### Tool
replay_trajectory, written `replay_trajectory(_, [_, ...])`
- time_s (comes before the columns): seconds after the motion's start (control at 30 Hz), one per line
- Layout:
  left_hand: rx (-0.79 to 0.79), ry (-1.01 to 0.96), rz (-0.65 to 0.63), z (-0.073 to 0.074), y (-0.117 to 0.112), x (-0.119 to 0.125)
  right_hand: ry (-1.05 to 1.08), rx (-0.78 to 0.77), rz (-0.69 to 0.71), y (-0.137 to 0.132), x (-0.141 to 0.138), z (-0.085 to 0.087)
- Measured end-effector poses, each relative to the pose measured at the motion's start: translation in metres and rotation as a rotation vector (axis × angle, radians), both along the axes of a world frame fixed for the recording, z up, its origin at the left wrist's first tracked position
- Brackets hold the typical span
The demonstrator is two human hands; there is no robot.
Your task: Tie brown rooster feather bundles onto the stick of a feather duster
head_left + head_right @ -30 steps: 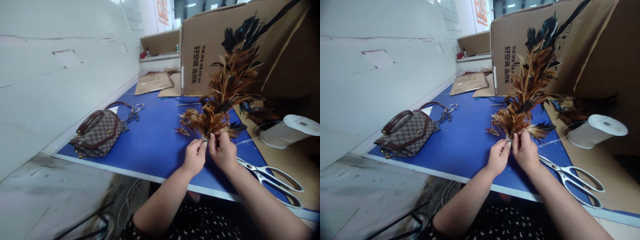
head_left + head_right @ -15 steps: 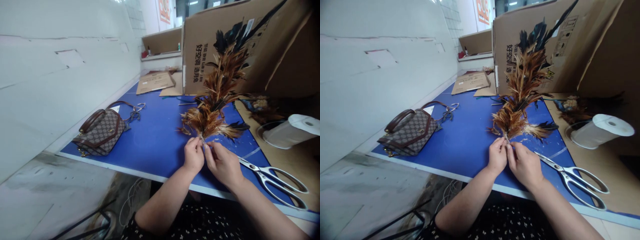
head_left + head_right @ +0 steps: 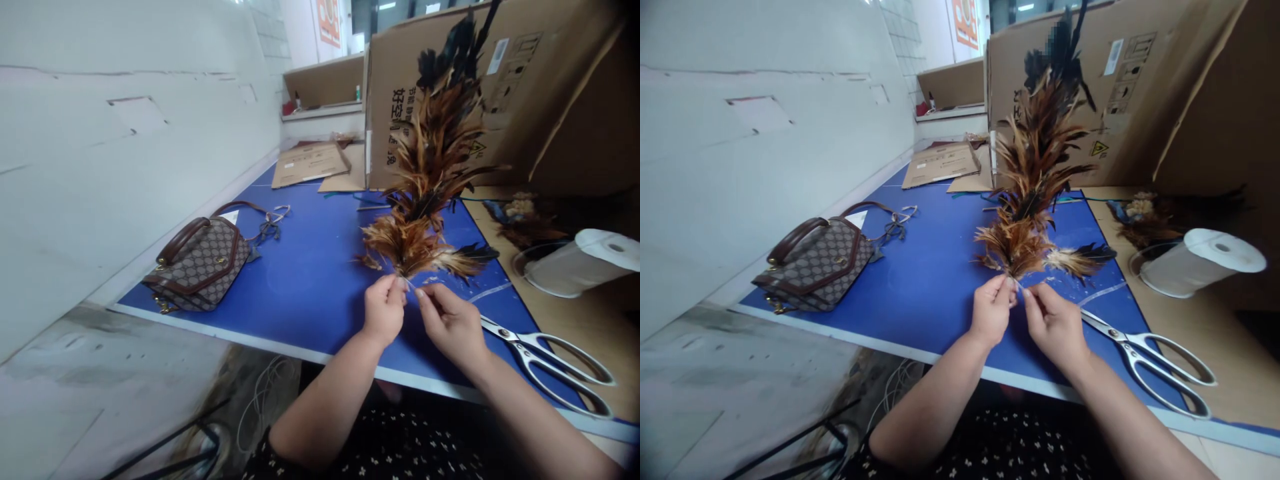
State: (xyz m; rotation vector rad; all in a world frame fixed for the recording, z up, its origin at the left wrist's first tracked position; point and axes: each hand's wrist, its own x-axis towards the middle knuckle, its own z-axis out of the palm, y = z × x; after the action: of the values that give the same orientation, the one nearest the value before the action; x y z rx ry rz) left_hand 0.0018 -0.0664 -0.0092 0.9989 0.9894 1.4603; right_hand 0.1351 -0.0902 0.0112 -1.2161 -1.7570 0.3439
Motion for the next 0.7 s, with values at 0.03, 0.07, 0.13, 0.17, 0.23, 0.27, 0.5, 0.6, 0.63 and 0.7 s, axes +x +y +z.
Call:
replay_trajectory(0.03, [-0.006, -0.038, -0.046, -0.001, 0.000, 0.001, 0.028, -0.032, -0.003, 0.003, 0.003, 0.000])
replay_trajectory(0.07, [-0.002, -0.066, -0.085, -0.001, 0.000, 0.002, 0.052, -0.062, -0.004, 0.005, 0.007, 0.000])
replay_trajectory(0.13, [-0.006, -0.097, -0.142, -0.002, 0.000, 0.002, 0.092, -0.131, 0.013, 0.010, 0.011, 0.000])
replay_trajectory(0.17, [-0.007, -0.080, -0.161, -0.002, -0.001, 0.001, 0.114, -0.166, 0.028, 0.013, 0.013, 0.000])
replay_trajectory(0.23, [0.018, 0.030, -0.162, -0.002, -0.002, -0.002, 0.178, -0.216, 0.062, 0.017, 0.016, -0.003])
replay_trajectory(0.27, [0.042, 0.101, -0.148, -0.002, -0.002, -0.004, 0.211, -0.229, 0.073, 0.020, 0.018, -0.005])
replay_trajectory(0.5, [-0.015, 0.018, -0.220, -0.005, -0.004, -0.004, 0.291, -0.315, 0.226, 0.030, 0.025, -0.011])
replay_trajectory(0.6, [-0.112, -0.174, -0.337, -0.002, -0.004, -0.004, 0.322, -0.390, 0.311, 0.031, 0.027, -0.004])
replay_trajectory(0.63, [-0.139, -0.242, -0.389, 0.000, -0.004, -0.005, 0.341, -0.433, 0.345, 0.030, 0.028, -0.001])
replay_trajectory(0.7, [-0.183, -0.367, -0.512, 0.005, -0.004, -0.009, 0.397, -0.546, 0.421, 0.029, 0.031, 0.003])
